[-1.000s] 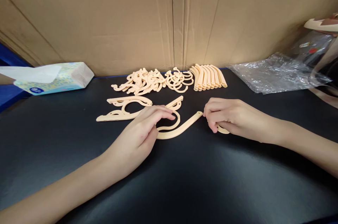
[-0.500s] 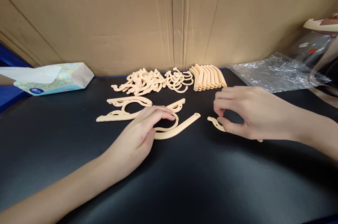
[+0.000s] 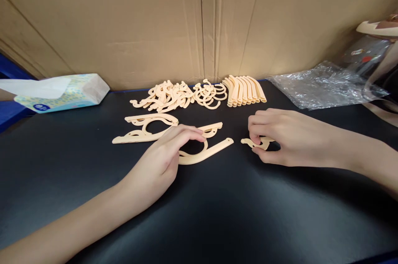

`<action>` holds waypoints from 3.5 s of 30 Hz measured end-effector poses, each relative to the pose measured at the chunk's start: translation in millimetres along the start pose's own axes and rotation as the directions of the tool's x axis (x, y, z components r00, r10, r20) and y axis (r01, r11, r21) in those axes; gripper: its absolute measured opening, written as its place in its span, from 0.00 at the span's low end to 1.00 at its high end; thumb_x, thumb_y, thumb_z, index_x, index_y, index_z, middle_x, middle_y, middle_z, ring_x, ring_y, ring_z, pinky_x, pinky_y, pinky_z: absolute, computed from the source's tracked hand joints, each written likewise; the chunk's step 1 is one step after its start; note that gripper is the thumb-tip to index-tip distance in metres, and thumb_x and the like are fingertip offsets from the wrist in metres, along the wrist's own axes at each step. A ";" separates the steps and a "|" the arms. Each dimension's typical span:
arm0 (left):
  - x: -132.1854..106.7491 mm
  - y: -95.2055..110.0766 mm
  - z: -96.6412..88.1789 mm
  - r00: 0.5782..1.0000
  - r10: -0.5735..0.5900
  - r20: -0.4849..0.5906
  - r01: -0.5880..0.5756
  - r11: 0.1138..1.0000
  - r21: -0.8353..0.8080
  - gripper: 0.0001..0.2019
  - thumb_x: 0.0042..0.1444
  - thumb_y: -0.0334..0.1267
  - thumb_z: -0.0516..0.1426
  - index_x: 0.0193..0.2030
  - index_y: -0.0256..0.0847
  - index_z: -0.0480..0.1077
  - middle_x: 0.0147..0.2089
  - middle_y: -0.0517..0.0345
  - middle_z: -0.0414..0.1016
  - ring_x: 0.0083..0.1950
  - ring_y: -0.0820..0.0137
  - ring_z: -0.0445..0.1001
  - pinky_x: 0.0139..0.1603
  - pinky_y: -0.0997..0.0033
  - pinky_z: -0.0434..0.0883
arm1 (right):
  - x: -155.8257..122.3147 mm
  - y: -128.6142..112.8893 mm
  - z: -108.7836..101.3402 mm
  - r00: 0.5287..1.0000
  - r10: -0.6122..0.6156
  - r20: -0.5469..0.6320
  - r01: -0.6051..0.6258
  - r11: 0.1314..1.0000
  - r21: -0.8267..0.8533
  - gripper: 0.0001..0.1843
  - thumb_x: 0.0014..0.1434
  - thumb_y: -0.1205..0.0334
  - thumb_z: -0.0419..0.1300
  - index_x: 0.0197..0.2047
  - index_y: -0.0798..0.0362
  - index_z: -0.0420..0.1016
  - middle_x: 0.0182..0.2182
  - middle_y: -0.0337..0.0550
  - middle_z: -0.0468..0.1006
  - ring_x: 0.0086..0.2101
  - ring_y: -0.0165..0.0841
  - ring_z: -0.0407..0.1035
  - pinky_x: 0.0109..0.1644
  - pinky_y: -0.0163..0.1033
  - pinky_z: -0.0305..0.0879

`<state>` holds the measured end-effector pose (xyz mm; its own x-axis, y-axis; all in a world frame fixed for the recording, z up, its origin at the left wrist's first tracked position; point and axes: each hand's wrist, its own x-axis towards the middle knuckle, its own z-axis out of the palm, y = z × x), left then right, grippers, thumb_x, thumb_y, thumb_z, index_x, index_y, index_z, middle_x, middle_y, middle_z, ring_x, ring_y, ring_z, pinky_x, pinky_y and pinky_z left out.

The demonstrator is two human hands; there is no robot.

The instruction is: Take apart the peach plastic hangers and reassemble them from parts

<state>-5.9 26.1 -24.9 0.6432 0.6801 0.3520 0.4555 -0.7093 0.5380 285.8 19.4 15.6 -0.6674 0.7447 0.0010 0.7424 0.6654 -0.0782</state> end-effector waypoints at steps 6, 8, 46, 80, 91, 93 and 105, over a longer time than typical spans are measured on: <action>3.0 4.2 -1.9 1.000 -0.003 0.018 0.002 1.000 0.019 0.30 0.51 0.14 0.40 0.52 0.45 0.68 0.55 0.61 0.72 0.58 0.75 0.69 0.58 0.73 0.65 | 2.6 -5.1 3.5 0.999 -0.008 -0.031 0.009 0.999 0.036 0.07 0.56 0.66 0.55 0.27 0.52 0.62 0.29 0.37 0.69 0.31 0.32 0.62 0.37 0.40 0.56; 2.5 4.8 -1.9 1.000 -0.006 0.013 0.005 1.000 0.025 0.30 0.52 0.14 0.40 0.52 0.45 0.68 0.55 0.62 0.71 0.59 0.75 0.68 0.59 0.74 0.64 | 3.4 -7.1 4.7 0.998 -0.030 -0.052 0.033 0.998 0.053 0.07 0.56 0.67 0.55 0.27 0.52 0.62 0.29 0.37 0.68 0.31 0.32 0.61 0.36 0.39 0.56; 1.5 26.5 -1.0 0.980 0.132 0.152 -0.167 0.955 0.245 0.05 0.67 0.33 0.50 0.38 0.41 0.65 0.60 0.49 0.69 0.68 0.63 0.60 0.63 0.62 0.63 | 6.4 -8.9 17.8 0.961 -0.138 -0.241 0.112 0.986 -0.120 0.17 0.72 0.62 0.45 0.41 0.57 0.74 0.37 0.46 0.77 0.35 0.33 0.70 0.37 0.39 0.63; -2.4 16.7 0.2 0.979 0.190 0.079 -0.205 0.926 0.317 0.08 0.70 0.40 0.48 0.40 0.42 0.62 0.56 0.54 0.71 0.61 0.67 0.69 0.62 0.69 0.65 | 6.3 -20.1 22.2 0.951 -0.048 -0.305 0.050 0.999 -0.003 0.16 0.73 0.57 0.41 0.44 0.52 0.67 0.27 0.40 0.78 0.22 0.29 0.70 0.24 0.33 0.53; -1.3 15.7 1.3 0.980 0.173 0.096 -0.195 0.932 0.306 0.09 0.71 0.40 0.47 0.39 0.42 0.61 0.60 0.55 0.67 0.63 0.70 0.66 0.63 0.72 0.62 | 4.2 -20.6 29.2 0.924 -0.161 -0.348 0.201 0.976 0.083 0.12 0.69 0.69 0.44 0.48 0.55 0.67 0.40 0.47 0.80 0.34 0.32 0.75 0.33 0.34 0.65; -1.6 15.8 1.3 0.981 0.163 0.104 -0.188 0.931 0.312 0.09 0.71 0.41 0.48 0.38 0.42 0.61 0.61 0.55 0.66 0.64 0.69 0.66 0.63 0.70 0.62 | 5.0 -21.1 30.3 0.913 -0.176 -0.369 0.226 0.969 0.096 0.12 0.70 0.67 0.45 0.49 0.56 0.67 0.41 0.47 0.80 0.36 0.33 0.76 0.34 0.35 0.66; -2.2 16.1 0.6 0.981 0.165 0.100 -0.187 0.938 0.291 0.09 0.71 0.39 0.47 0.38 0.42 0.59 0.59 0.55 0.66 0.64 0.71 0.63 0.64 0.74 0.58 | 9.2 -25.0 26.4 0.958 0.039 -0.283 0.119 0.847 0.518 0.15 0.71 0.59 0.48 0.48 0.55 0.74 0.32 0.37 0.76 0.29 0.26 0.68 0.36 0.32 0.61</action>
<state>0.4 13.1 -17.5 0.7676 0.5319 0.3578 0.4860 -0.8468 0.2162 259.5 8.3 -8.7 -0.5942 0.7538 0.2805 0.5189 0.6257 -0.5824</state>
